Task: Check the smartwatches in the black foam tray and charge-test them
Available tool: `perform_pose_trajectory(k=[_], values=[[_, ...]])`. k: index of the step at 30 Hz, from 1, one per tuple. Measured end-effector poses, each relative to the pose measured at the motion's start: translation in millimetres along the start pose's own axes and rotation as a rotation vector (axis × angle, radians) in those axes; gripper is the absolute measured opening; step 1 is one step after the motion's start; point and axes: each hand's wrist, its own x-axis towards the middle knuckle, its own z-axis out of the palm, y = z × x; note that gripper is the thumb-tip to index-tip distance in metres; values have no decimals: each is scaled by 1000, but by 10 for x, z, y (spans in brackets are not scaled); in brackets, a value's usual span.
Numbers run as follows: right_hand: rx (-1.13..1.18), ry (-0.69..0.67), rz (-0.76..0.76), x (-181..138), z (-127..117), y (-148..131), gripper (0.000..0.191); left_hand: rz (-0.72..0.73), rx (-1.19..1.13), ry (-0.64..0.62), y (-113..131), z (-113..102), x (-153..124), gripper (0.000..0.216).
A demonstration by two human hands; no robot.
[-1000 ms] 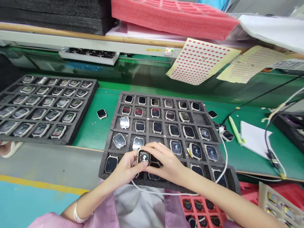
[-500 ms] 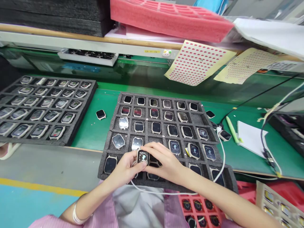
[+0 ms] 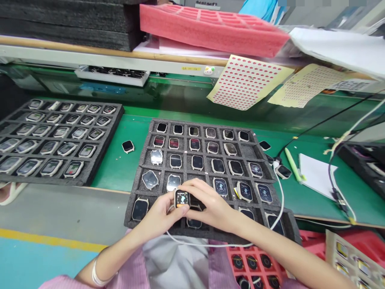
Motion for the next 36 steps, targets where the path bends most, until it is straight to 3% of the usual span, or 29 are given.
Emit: perform_pose_trajectory(k=[3,6,10,14,18,22,25,28,32,36], values=[[23,40,23,9,-195,24,40,-58,-11,-83,1,10,-8,36],[-161,92,105,-21,-341,129,41,-80,-95,-110,22,-25,-29,37],[-505,-40,162,-89,-382,186,41,-118,-230,-66,64,-158,-125,36],[-662,-139,84,-16,-393,37,35,-94,-214,56,57,-298,-250,34],[-696,-136,-22,293,-292,-49,27,-78,-217,95,7,-338,-277,36],[-775,-192,-86,591,0,42,26,-39,-224,91,-22,-354,-214,38],[-870,-104,-157,655,115,193,23,-25,-236,52,-36,-402,-159,41],[-735,-47,-293,639,21,343,30,22,-250,30,-32,-458,-121,40],[-525,118,-275,593,-143,289,34,63,-227,-28,26,-498,-121,38],[-437,-36,-328,546,-66,-22,36,50,-172,-7,52,-454,-171,48]])
